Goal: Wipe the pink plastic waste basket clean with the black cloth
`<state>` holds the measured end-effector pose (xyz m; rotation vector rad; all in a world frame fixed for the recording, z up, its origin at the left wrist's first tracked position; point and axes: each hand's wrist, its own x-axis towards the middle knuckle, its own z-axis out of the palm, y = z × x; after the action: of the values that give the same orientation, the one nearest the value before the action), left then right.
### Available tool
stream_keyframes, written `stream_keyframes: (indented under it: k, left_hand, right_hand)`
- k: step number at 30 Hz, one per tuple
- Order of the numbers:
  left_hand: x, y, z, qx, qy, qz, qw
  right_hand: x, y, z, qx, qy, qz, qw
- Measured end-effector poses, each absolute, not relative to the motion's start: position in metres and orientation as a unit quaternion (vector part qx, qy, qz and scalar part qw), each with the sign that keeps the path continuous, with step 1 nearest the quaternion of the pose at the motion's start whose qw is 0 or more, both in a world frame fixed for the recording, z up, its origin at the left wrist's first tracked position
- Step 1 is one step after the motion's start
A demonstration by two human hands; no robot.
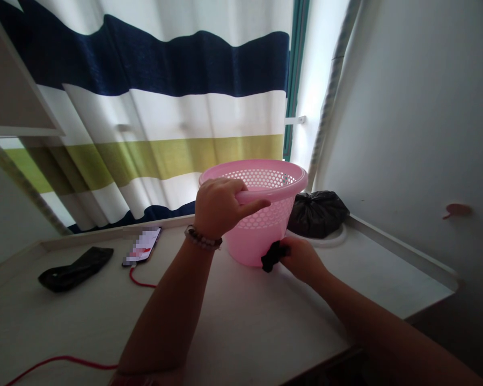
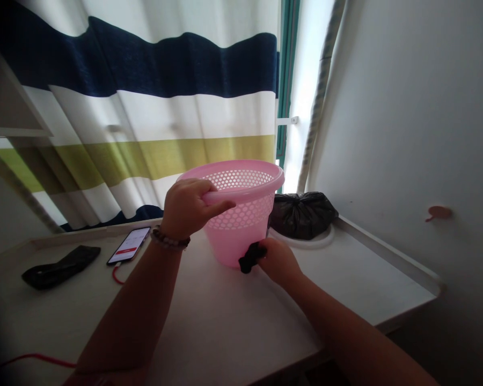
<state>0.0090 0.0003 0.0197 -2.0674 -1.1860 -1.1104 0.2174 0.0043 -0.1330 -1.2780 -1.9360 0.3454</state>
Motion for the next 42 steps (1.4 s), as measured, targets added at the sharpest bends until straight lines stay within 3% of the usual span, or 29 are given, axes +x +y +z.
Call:
stream_keyframes:
  k: [4,9,17,21,33,36,42]
  left_hand:
    - [0.009,0.001,0.019,-0.756,-0.448,-0.403,0.256]
    - [0.009,0.002,0.02,-0.759,-0.447,-0.402,0.25]
    - [0.009,0.003,0.02,-0.759,-0.447,-0.398,0.256]
    - [0.009,0.003,0.019,-0.756,-0.45,-0.401,0.257]
    - [0.008,0.003,0.019,-0.759,-0.436,-0.408,0.259]
    - [0.009,0.003,0.019,-0.758,-0.438,-0.408,0.26]
    - [0.01,0.002,0.019,-0.76,-0.432,-0.411,0.259]
  right_hand:
    - [0.238,0.016,-0.092,-0.506,-0.738,0.098,0.435]
    - [0.248,0.023,-0.066,-0.469,-0.733,0.136,0.473]
    - [0.236,0.034,-0.144,-0.535,-0.722,0.239,0.368]
    - [0.231,0.033,-0.166,-0.542,-0.717,0.255,0.357]
    - [0.232,0.013,-0.059,-0.398,-0.692,0.279,0.534]
    - [0.228,0.014,-0.073,-0.41,-0.704,0.281,0.507]
    - [0.217,0.018,-0.149,-0.479,-0.715,0.322,0.395]
